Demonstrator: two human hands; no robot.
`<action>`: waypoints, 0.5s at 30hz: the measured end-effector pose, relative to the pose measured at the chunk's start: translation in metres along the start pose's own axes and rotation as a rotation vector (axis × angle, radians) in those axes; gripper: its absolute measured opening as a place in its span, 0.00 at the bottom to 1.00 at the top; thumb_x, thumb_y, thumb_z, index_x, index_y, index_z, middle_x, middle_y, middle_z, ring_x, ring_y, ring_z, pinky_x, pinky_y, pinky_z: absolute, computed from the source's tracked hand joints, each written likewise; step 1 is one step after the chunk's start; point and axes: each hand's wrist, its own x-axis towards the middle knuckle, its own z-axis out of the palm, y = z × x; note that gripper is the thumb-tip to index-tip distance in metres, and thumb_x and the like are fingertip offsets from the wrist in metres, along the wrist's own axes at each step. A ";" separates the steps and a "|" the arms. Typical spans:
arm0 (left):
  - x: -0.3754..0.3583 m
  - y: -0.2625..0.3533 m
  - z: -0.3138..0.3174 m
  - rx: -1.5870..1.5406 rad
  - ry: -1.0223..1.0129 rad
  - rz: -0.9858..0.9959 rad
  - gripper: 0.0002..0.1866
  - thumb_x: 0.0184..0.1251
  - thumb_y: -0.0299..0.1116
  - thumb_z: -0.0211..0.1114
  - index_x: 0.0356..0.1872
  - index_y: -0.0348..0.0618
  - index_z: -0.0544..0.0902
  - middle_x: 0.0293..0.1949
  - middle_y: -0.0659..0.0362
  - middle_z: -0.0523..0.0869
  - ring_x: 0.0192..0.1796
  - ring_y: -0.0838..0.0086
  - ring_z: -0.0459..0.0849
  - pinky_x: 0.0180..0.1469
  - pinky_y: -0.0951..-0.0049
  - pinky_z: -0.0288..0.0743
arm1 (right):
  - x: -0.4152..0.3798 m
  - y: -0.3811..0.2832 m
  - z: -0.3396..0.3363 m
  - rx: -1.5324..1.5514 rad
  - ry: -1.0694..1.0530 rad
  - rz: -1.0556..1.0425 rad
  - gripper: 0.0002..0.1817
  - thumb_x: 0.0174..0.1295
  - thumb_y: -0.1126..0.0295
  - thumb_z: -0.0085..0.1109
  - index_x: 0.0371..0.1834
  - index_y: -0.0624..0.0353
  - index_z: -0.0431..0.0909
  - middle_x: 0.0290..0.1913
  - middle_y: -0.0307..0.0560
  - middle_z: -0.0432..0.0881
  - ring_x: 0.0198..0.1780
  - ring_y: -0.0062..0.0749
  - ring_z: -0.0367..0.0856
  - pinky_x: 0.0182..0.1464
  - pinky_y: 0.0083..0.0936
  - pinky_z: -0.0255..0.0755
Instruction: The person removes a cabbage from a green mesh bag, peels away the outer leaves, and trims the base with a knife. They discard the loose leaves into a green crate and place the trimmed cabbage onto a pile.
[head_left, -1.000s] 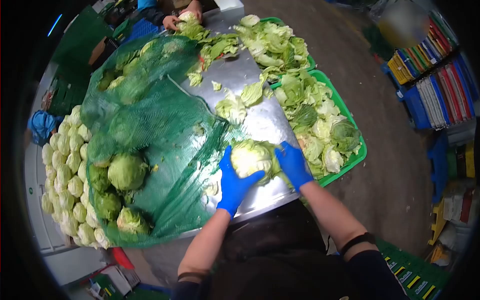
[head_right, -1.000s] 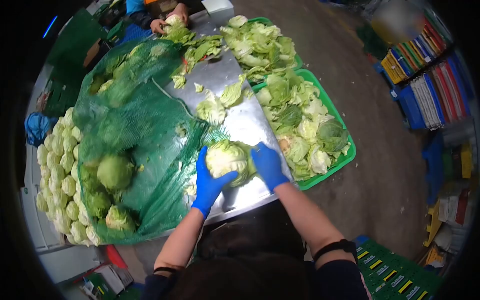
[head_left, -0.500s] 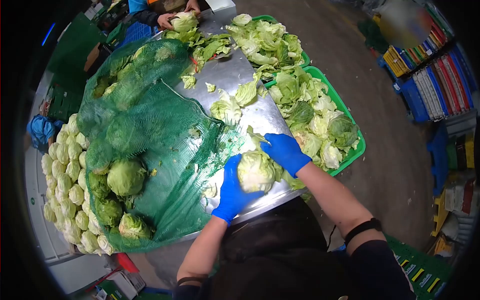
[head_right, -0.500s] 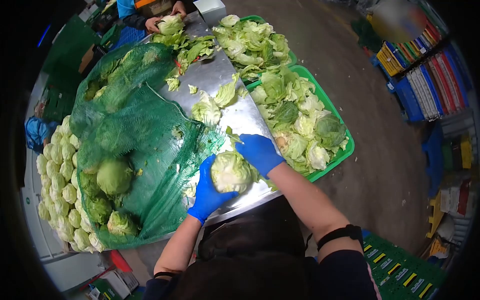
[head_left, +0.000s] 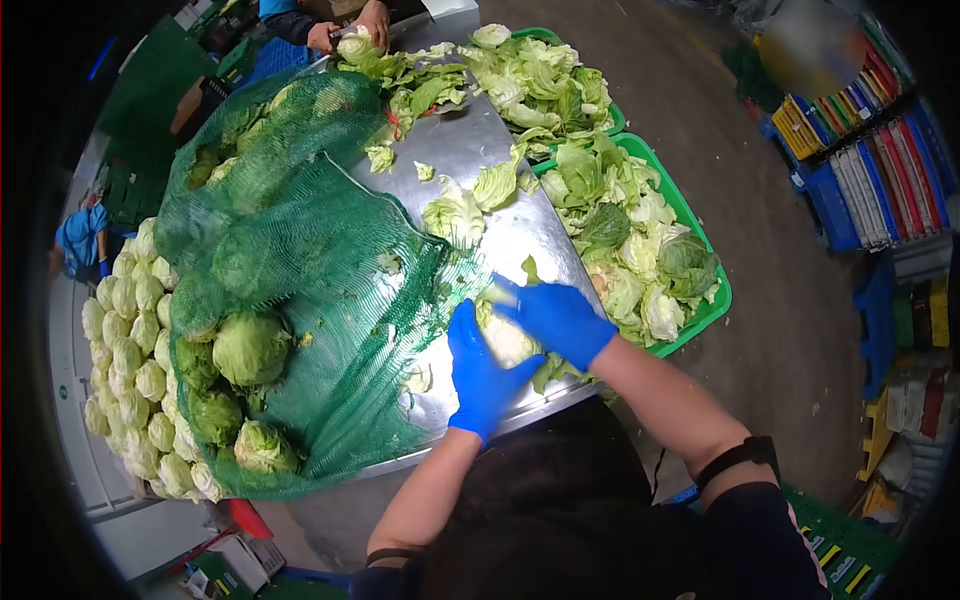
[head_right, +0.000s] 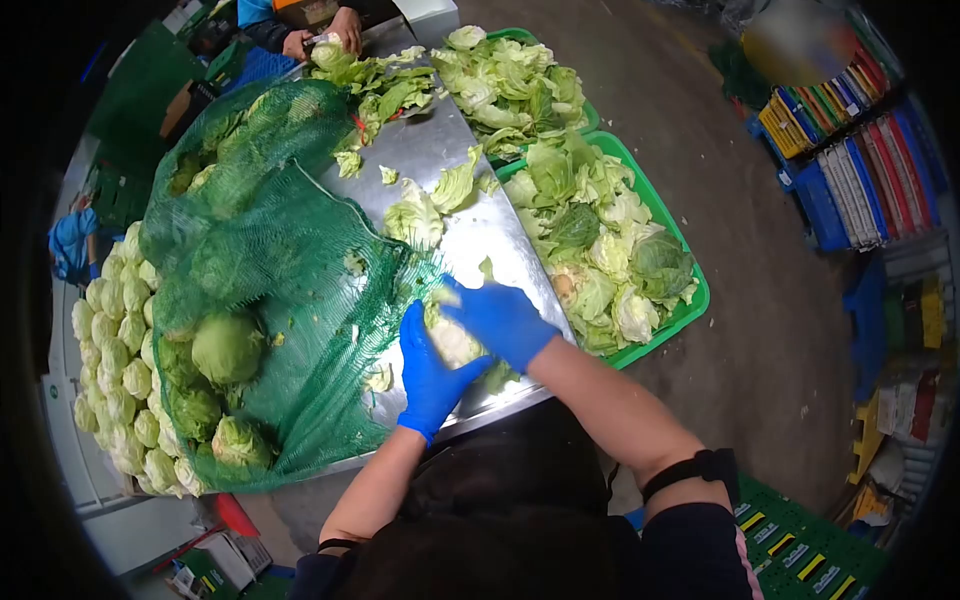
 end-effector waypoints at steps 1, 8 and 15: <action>-0.001 -0.001 -0.002 0.002 0.002 0.004 0.63 0.32 0.47 0.82 0.69 0.33 0.52 0.67 0.37 0.58 0.69 0.43 0.58 0.70 0.51 0.55 | 0.013 0.015 -0.003 0.515 0.030 0.238 0.25 0.66 0.45 0.48 0.60 0.44 0.74 0.40 0.57 0.83 0.39 0.54 0.82 0.44 0.45 0.75; -0.017 -0.013 -0.029 -0.065 -0.134 0.063 0.60 0.31 0.37 0.82 0.71 0.43 0.55 0.66 0.41 0.59 0.71 0.48 0.55 0.72 0.56 0.54 | 0.010 0.095 0.034 0.208 0.295 0.388 0.14 0.59 0.55 0.56 0.33 0.54 0.80 0.32 0.57 0.83 0.36 0.53 0.82 0.40 0.43 0.76; 0.014 -0.015 -0.035 -0.057 -0.096 0.243 0.60 0.28 0.34 0.79 0.72 0.40 0.55 0.69 0.43 0.58 0.73 0.51 0.55 0.74 0.58 0.51 | -0.021 0.000 -0.016 0.380 0.068 0.153 0.36 0.56 0.43 0.61 0.66 0.46 0.69 0.47 0.57 0.82 0.46 0.46 0.83 0.47 0.35 0.75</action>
